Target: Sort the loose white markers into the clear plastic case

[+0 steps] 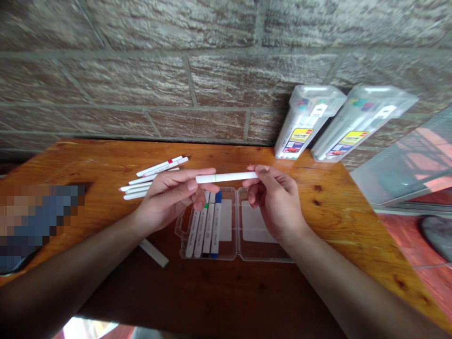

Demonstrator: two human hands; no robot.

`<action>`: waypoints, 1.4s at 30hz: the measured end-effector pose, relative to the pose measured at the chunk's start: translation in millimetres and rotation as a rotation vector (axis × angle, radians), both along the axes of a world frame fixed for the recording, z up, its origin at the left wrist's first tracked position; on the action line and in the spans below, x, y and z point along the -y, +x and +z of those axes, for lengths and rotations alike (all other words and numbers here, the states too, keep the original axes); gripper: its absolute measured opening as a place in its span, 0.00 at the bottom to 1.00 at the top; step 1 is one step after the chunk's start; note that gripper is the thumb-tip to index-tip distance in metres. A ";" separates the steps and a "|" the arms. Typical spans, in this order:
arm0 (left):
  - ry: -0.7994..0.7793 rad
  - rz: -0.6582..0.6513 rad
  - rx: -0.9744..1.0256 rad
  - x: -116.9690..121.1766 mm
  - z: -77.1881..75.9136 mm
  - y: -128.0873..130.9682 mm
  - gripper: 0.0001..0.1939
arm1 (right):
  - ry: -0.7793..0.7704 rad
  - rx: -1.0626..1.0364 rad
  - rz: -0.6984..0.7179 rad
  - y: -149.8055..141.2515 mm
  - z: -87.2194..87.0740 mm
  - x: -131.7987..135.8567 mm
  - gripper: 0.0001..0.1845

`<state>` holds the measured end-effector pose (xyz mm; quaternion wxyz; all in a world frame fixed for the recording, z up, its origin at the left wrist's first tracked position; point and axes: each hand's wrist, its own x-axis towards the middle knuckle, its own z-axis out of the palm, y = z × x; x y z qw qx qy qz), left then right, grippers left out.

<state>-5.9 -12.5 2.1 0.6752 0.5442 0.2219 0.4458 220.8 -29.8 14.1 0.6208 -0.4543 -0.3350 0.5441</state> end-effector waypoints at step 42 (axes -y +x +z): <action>-0.160 0.020 -0.011 0.4 7.9 5.2 0.18 | 0.045 0.029 -0.022 -2.1 -0.5 1.0 0.16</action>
